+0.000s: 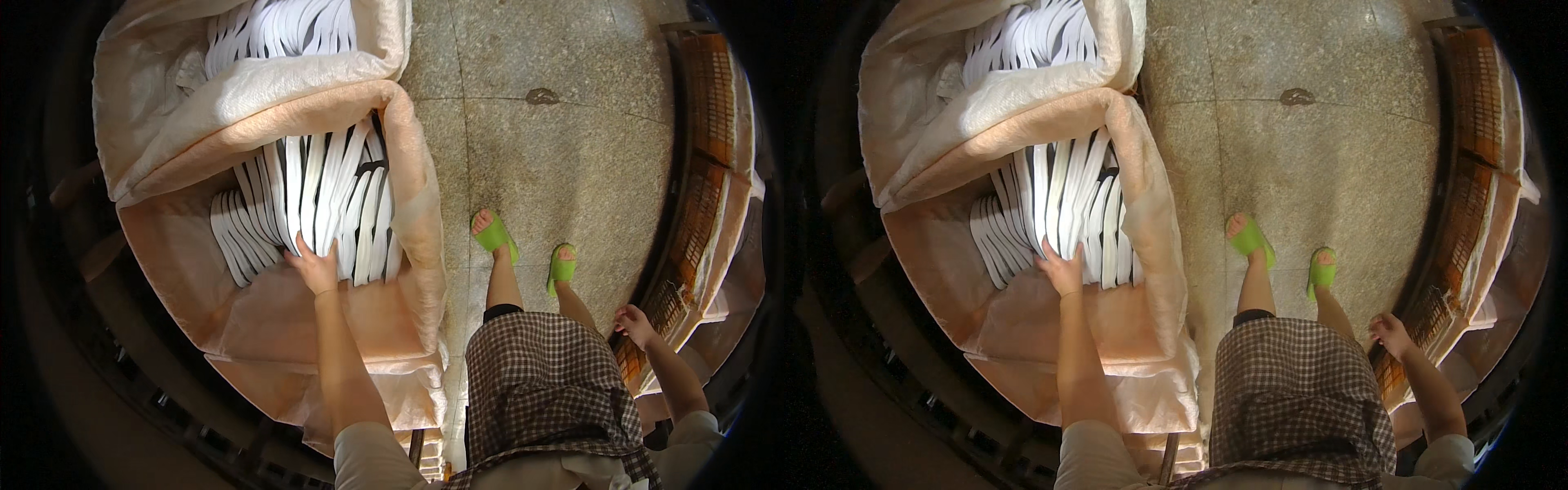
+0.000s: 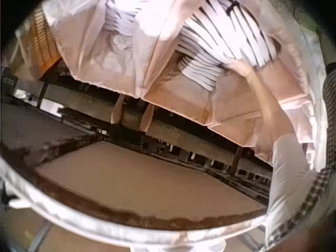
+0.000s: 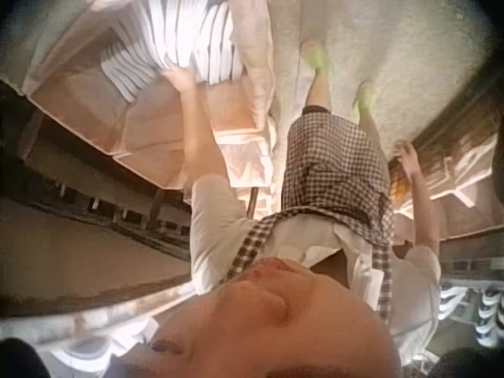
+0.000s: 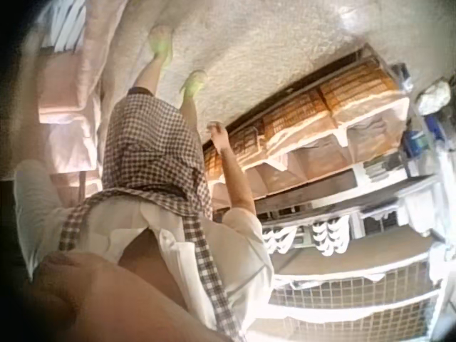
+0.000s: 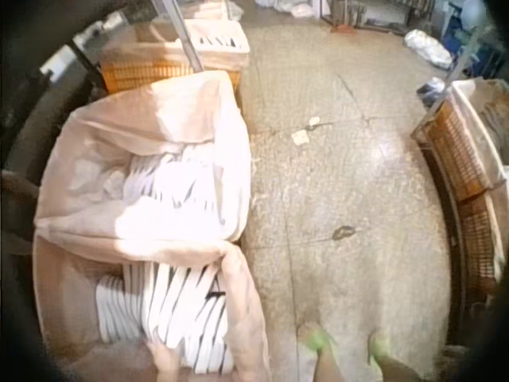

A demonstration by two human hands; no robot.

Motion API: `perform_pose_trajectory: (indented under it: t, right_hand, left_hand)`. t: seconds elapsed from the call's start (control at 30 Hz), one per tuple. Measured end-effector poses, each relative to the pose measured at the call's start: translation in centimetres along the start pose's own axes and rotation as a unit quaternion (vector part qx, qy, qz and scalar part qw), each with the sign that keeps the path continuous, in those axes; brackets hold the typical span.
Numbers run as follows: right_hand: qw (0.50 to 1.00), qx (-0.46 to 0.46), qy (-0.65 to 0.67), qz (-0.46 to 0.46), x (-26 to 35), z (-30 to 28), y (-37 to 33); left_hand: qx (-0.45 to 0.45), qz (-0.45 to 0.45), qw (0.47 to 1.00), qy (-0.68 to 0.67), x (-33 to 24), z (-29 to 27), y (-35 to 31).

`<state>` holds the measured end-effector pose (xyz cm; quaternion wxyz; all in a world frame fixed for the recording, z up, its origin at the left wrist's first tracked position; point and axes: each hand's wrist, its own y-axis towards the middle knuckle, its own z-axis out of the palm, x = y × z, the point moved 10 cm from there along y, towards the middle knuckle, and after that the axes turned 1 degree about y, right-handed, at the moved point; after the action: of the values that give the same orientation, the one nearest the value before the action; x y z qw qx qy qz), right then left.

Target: The person picks up pairs of slippers from shelves and bins, inspects them by turning them over, and places them into different bins. The person handles both dark and white slippers, moving them between storage locations.

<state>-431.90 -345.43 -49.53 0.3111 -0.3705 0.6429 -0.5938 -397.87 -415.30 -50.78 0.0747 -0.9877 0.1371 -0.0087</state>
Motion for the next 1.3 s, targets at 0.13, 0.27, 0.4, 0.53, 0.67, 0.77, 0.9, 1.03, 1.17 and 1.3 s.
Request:
perform_pose_trajectory:
  t: [0.13, 0.27, 0.4, 0.53, 0.67, 0.77, 0.9, 1.03, 1.17, 1.3]
  right_hand:
    - [0.998, 0.042, 0.043, 0.001, 2.2, 4.2, 1.6]
    - [0.996, 0.059, 0.063, 0.012, 2.8, 6.4, 2.1]
    - [0.996, 0.057, 0.072, 0.018, 3.2, 7.6, 2.5]
    - [0.994, 0.068, 0.082, -0.008, 4.3, 8.1, 2.2]
    - [0.996, 0.052, 0.069, -0.008, 4.9, 6.1, 1.6]
    - [0.998, 0.022, 0.06, -0.006, 4.7, 4.1, 2.1]
    - [0.999, -0.008, 0.05, 0.009, 3.1, 2.5, 2.6]
    - [0.999, -0.003, 0.032, 0.009, 2.0, 3.0, 3.0]
    - [0.999, 0.016, 0.032, -0.006, 2.1, 4.1, 3.1]
    - [0.999, 0.018, 0.03, -0.019, 2.6, 4.5, 2.9]
  left_hand:
    - [0.057, -0.029, 0.994, -0.092, 1.0, 0.3, -0.4]
    - [0.025, -0.084, 0.994, -0.066, 0.7, 1.1, -0.2]
    - [0.052, -0.105, 0.993, -0.004, 1.0, 2.4, -0.4]
    - [0.002, -0.004, 1.0, -0.021, 0.8, -1.6, 0.7]
    - [-0.008, 0.039, 0.998, -0.043, -0.2, -4.1, 2.4]
    - [-0.002, 0.066, 0.998, 0.015, -1.8, -4.5, 3.8]
    - [0.036, 0.134, 0.982, 0.129, -3.8, -5.2, 5.5]
    - [0.094, 0.212, 0.954, 0.189, -6.1, -4.6, 6.8]
    - [0.035, 0.169, 0.967, 0.186, -6.6, -4.8, 6.8]
    - [-0.081, 0.121, 0.987, 0.073, -5.0, -7.4, 6.2]
